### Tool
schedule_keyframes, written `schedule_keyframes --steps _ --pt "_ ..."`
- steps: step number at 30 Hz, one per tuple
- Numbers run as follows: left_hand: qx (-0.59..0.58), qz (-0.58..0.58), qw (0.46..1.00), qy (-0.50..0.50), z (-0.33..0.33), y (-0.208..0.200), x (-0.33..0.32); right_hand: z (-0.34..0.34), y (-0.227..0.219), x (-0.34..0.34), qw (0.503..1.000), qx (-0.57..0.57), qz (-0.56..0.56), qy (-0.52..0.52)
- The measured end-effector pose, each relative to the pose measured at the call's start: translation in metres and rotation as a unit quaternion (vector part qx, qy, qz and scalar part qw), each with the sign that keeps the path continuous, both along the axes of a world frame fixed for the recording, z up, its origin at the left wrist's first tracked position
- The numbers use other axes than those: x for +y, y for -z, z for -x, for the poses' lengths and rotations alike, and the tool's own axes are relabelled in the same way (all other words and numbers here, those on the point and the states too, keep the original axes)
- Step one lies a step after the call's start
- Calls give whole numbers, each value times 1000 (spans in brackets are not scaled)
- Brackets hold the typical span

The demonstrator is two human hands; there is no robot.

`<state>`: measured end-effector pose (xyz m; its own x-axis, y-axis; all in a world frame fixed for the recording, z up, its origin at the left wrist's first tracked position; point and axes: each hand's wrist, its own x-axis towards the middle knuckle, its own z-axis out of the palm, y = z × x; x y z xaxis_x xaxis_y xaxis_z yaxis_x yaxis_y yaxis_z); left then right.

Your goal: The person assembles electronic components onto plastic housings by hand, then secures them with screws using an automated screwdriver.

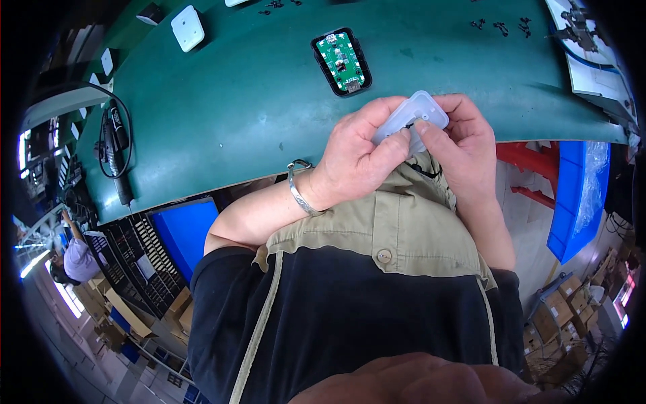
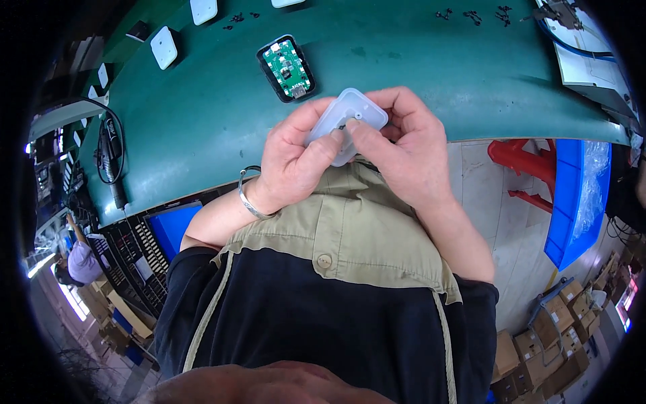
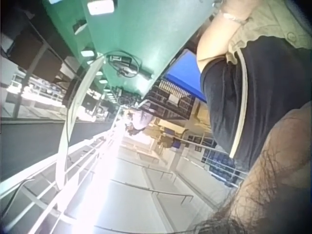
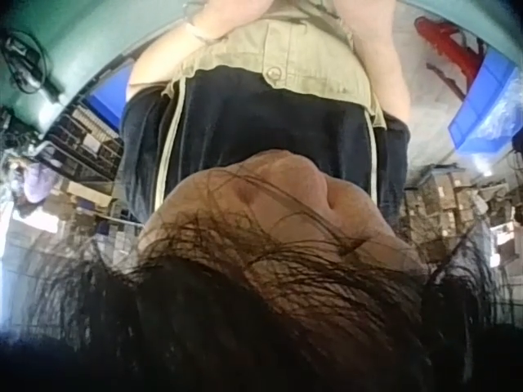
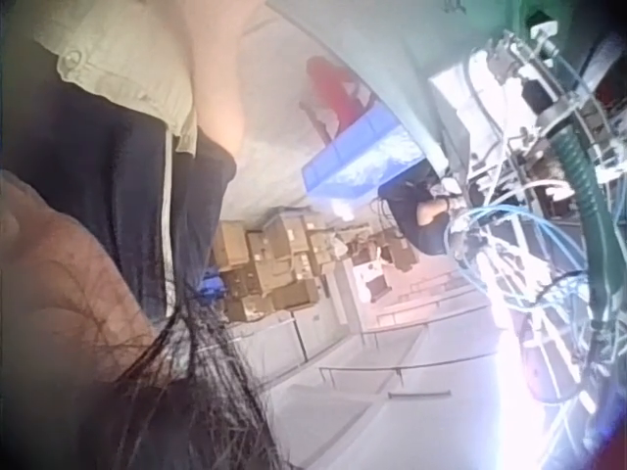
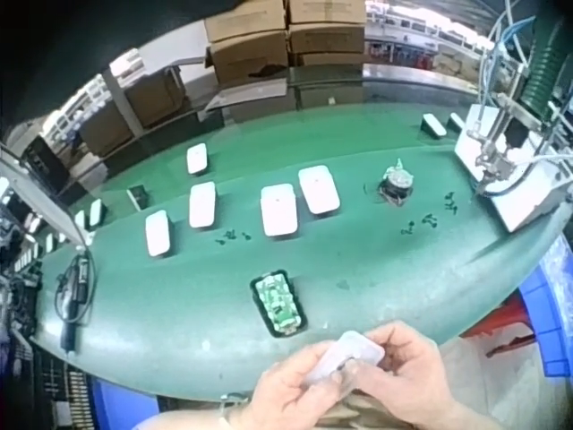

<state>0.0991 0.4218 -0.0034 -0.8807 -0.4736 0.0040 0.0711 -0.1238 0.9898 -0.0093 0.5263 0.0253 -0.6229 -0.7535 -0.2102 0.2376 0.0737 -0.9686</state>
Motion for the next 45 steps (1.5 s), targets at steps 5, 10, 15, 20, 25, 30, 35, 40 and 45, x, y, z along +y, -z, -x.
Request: schedule_keyframes --steps 5,10,15,20,25,30,35,40,45 --pt "18 31 999 -5 0 3 0 -3 1 1 1000 9 0 10" --pt "0 -40 999 6 -1 4 2 -3 2 1 1000 0 -1 22" --pt "-23 -88 996 4 0 2 4 -3 4 3 1000 0 0 30" --pt "-37 -79 996 5 1 3 5 -7 4 4 999 27 9 39" --pt "-67 -106 992 22 3 -2 3 -7 7 6 999 -1 19 39" --pt "-44 -165 982 75 5 -10 -2 -9 19 4 996 -1 77 34" --pt "-18 -182 980 84 11 -9 -1 -13 17 -12 989 -59 130 33" --pt "-22 -131 990 55 10 -15 -2 -5 13 -18 970 -157 182 33" --pt "-18 310 949 -55 -26 -33 -46 12 6 -21 937 -259 215 93"
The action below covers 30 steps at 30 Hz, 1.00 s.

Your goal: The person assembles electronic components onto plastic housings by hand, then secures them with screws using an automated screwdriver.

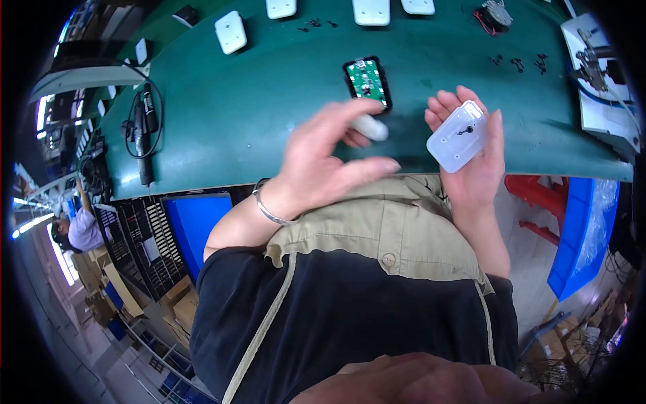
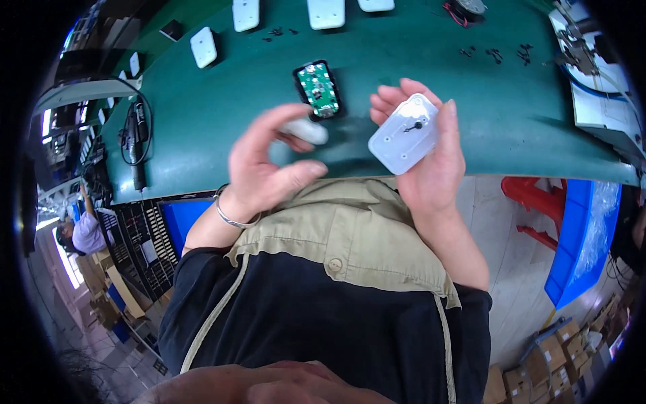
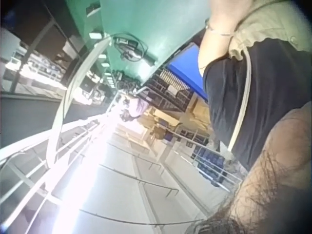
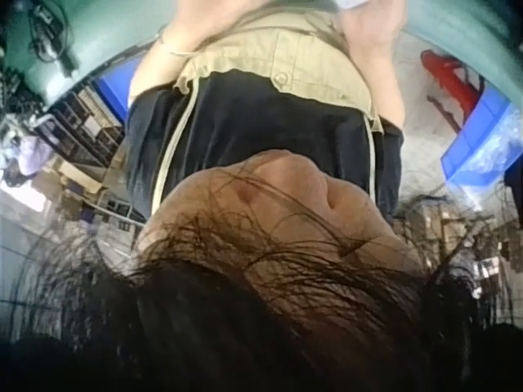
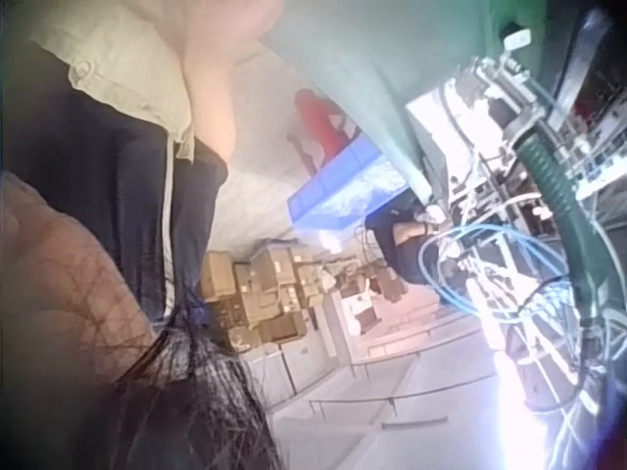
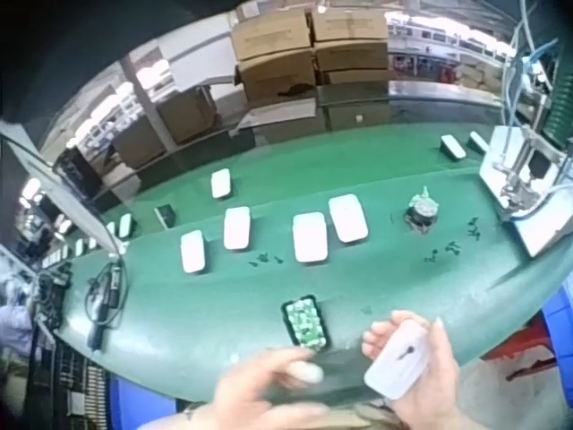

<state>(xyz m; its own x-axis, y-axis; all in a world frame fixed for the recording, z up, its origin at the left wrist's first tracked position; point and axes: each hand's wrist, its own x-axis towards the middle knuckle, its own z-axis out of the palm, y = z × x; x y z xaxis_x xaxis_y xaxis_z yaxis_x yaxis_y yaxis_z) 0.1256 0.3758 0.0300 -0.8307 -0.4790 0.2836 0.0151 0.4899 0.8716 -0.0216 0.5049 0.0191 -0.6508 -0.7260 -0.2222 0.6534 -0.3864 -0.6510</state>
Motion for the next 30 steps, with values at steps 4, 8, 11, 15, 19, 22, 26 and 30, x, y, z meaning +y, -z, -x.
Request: schedule_keyframes --steps 4,8,11,15,19,22,26,30 --pt "-74 238 966 -73 -1 2 -36 1 5 -22 998 -41 -10 -44" --pt "-100 211 972 -27 12 17 -44 2 13 -42 995 -66 -35 -65" --pt "-128 173 977 -2 17 23 -48 1 17 -47 993 -83 -45 -74" --pt "-78 201 976 10 19 31 -52 3 25 -48 990 -115 -46 -69" --pt "-56 129 989 47 22 30 -46 3 31 -45 983 -153 -15 -102" --pt "-17 113 993 44 23 36 -43 4 29 -39 975 -190 16 -114" --pt "26 -26 999 29 20 38 -42 7 24 -29 967 -226 44 -106" --pt "39 -50 997 45 21 22 -33 9 24 -18 968 -229 59 -89"
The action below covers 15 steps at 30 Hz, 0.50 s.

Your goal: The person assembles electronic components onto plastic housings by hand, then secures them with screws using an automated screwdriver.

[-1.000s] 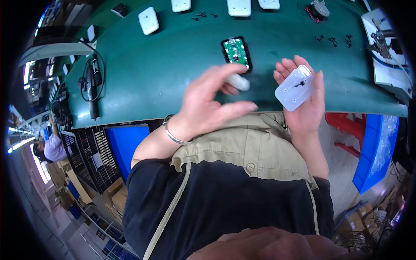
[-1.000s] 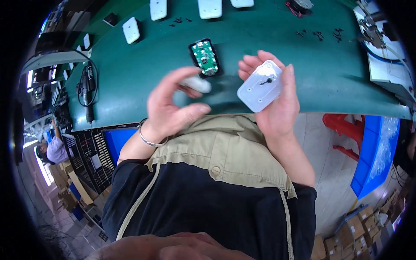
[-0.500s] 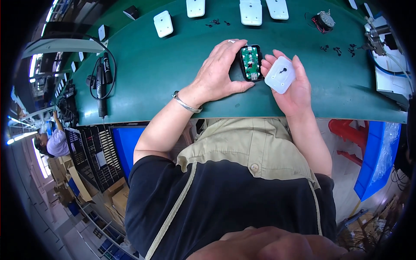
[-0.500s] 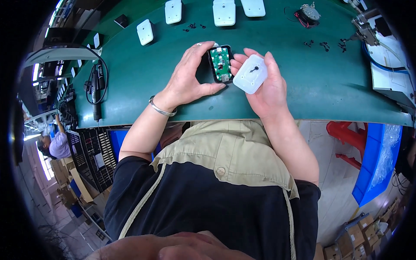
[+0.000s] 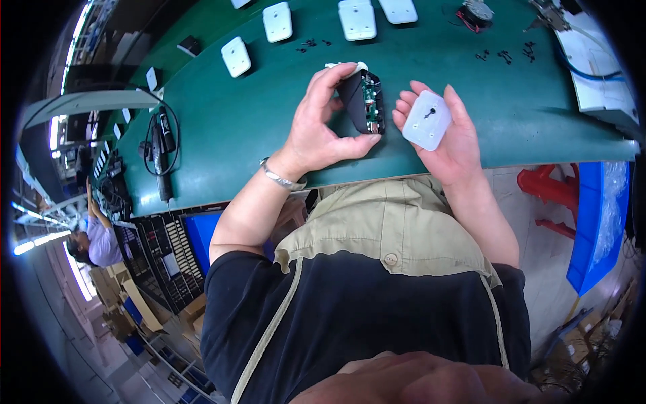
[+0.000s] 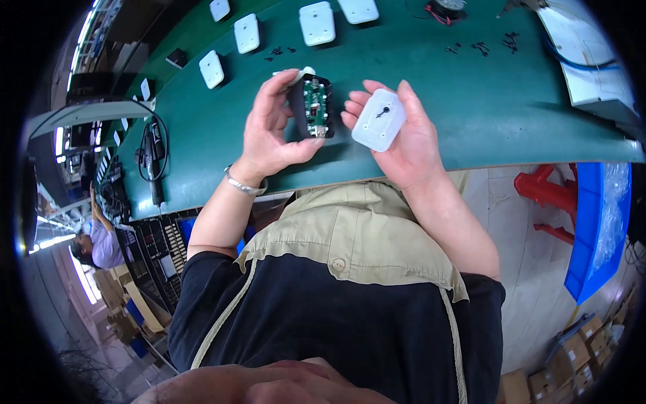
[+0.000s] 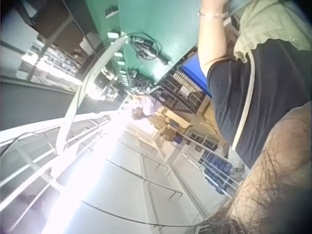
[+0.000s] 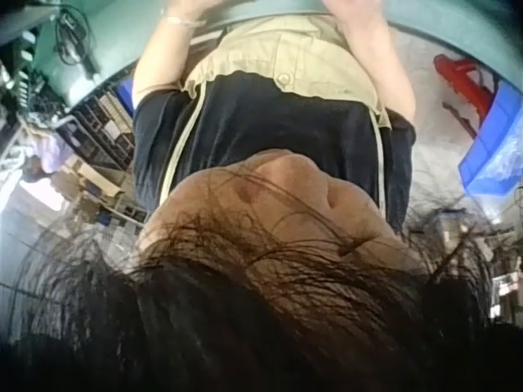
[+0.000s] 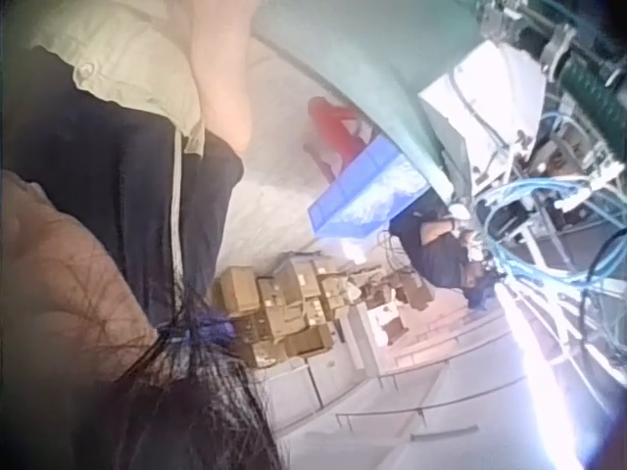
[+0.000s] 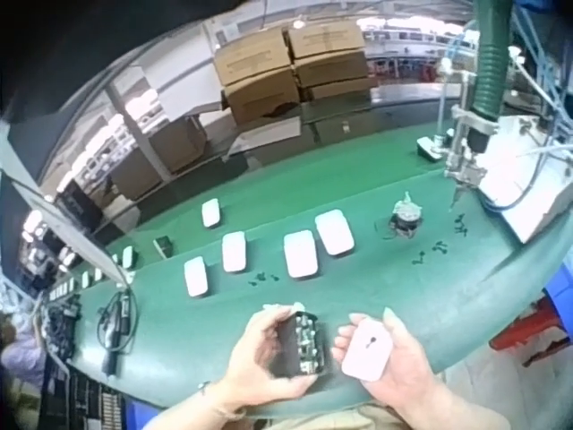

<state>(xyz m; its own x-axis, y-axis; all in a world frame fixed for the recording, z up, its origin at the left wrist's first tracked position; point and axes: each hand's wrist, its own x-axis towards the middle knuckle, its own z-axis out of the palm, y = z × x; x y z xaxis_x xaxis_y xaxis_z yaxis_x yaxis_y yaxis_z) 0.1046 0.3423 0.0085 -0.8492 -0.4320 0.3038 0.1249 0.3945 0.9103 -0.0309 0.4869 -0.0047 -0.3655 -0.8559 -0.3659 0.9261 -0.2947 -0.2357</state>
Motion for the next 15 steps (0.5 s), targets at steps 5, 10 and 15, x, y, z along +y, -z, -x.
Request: schedule_keyframes --steps 5,10,15 --pt "-78 261 958 95 13 -54 12 -4 -9 -1 1000 -13 -25 -14" --pt "-90 374 905 184 31 -66 22 -6 -14 3 996 10 41 -76" --pt "-114 406 886 192 42 -69 31 -5 -4 7 993 1 97 -71"
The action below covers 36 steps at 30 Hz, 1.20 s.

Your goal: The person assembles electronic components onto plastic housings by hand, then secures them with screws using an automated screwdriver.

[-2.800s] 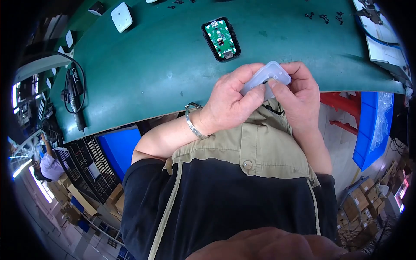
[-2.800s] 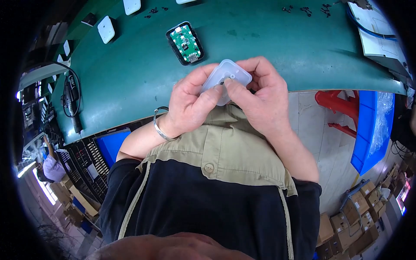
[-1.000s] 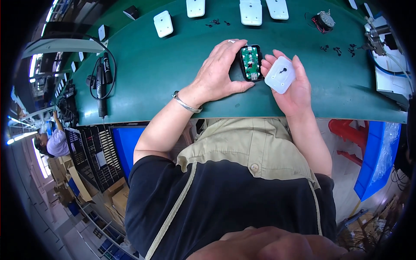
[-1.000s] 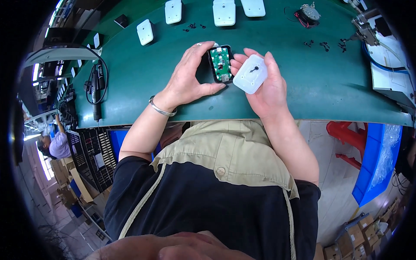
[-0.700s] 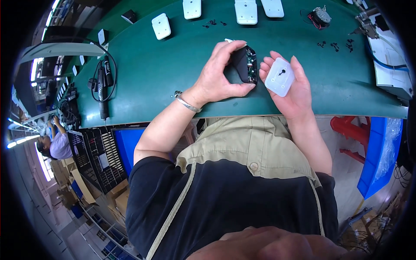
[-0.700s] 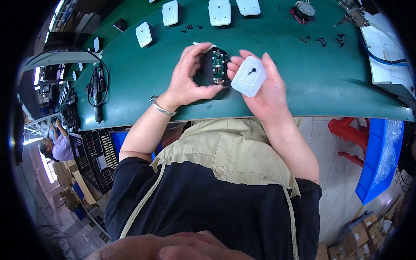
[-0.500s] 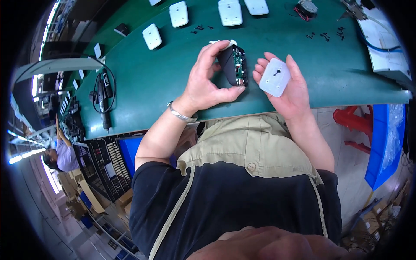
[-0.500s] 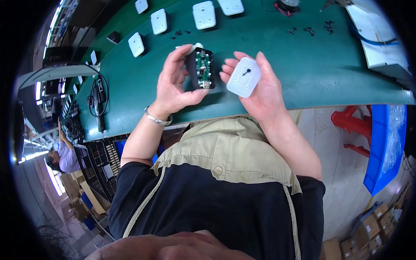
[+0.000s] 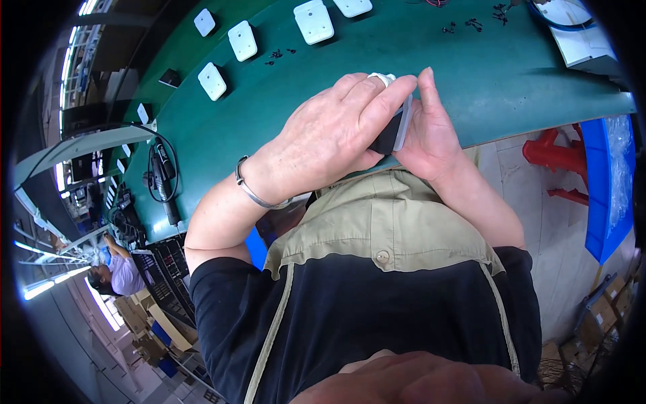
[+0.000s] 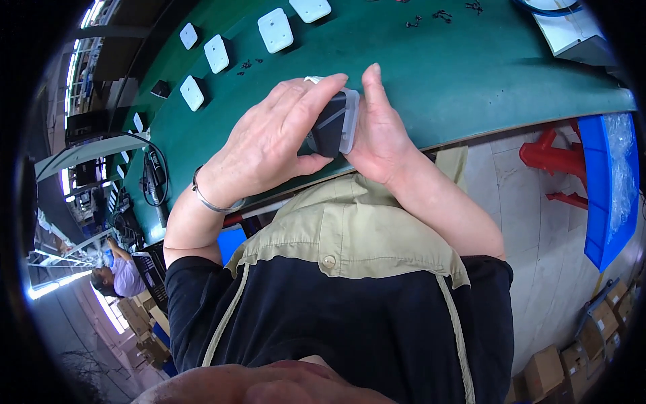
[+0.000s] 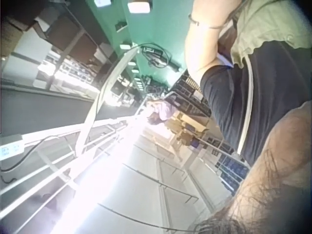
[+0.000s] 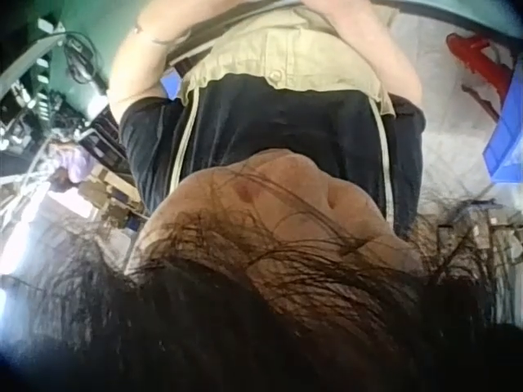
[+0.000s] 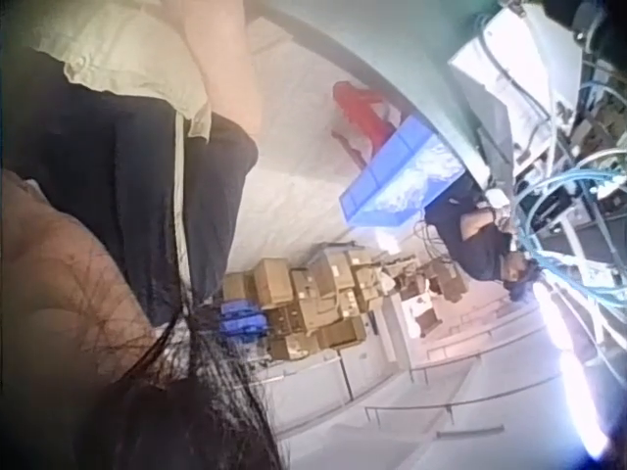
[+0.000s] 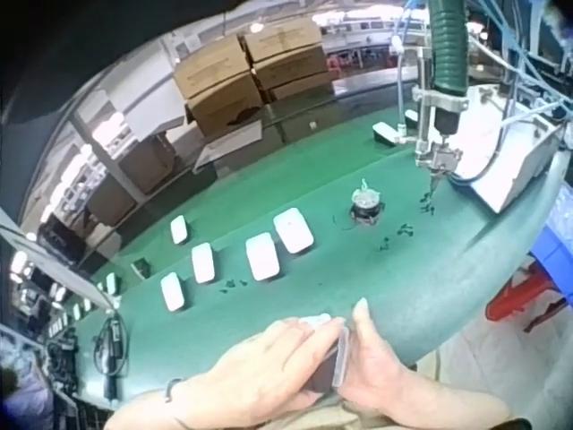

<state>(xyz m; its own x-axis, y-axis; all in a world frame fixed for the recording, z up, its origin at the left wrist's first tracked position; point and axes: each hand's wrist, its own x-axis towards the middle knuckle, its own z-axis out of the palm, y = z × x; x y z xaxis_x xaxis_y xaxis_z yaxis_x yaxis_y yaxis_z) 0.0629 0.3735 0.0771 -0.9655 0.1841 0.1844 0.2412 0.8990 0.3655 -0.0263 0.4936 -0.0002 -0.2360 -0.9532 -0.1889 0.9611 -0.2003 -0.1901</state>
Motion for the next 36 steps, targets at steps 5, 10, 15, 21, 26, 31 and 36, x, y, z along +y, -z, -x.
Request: schedule_keyframes --steps 5,10,15,21,26,31,36 --pt "0 10 1000 -5 3 6 3 -1 1 0 1000 11 -4 -5" --pt "-13 10 1000 -4 5 10 2 -4 0 -2 999 22 -41 18" --pt "-12 6 1000 -5 6 10 3 -4 -2 -2 999 18 -45 12" --pt "-5 8 1000 1 6 7 0 -4 1 -3 999 -6 -31 7" --pt "-17 16 1000 -1 6 10 1 -7 -3 -3 998 16 -59 14" --pt "-6 27 1000 8 7 13 0 -7 -4 -2 998 49 -23 17" --pt "16 32 999 6 10 15 1 -4 -6 -3 995 90 -41 29"
